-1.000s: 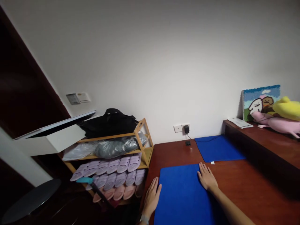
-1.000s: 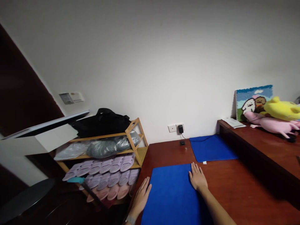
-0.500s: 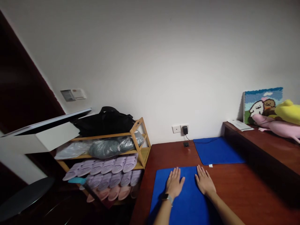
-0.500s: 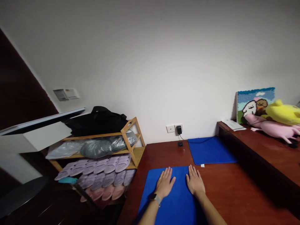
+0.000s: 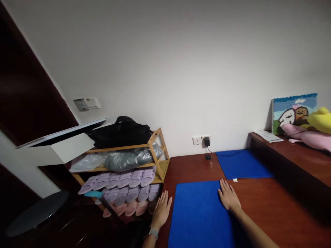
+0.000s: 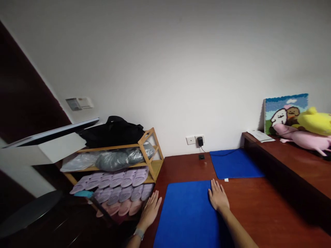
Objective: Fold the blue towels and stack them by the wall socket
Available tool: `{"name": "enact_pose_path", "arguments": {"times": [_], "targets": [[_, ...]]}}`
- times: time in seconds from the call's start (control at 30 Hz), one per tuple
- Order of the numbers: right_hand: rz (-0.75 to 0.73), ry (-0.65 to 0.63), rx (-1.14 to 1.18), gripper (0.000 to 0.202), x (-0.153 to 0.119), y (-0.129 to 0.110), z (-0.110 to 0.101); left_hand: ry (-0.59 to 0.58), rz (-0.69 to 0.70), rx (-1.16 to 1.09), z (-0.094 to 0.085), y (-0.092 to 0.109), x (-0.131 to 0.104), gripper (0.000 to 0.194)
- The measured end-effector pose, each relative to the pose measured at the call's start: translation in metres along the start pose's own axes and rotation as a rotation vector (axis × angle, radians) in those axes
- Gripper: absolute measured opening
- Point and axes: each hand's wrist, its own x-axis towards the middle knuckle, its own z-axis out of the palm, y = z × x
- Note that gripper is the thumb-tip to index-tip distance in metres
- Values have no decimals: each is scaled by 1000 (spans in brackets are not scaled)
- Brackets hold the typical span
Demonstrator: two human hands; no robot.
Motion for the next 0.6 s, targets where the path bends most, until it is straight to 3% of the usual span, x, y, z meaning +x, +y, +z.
{"name": "enact_pose_path", "arguments": {"times": [0.13,0.37,0.6], "targets": [[7,-4,-41,73,1,2,4,123,15,-9,2,8,-14,64],[42,-91,-65,72,-1,-4,-13,108,19,6,-15,24,-17,62],[-26,21,-43,72,-50,12,6,147,19,-14,-5,19,-14,60]]}}
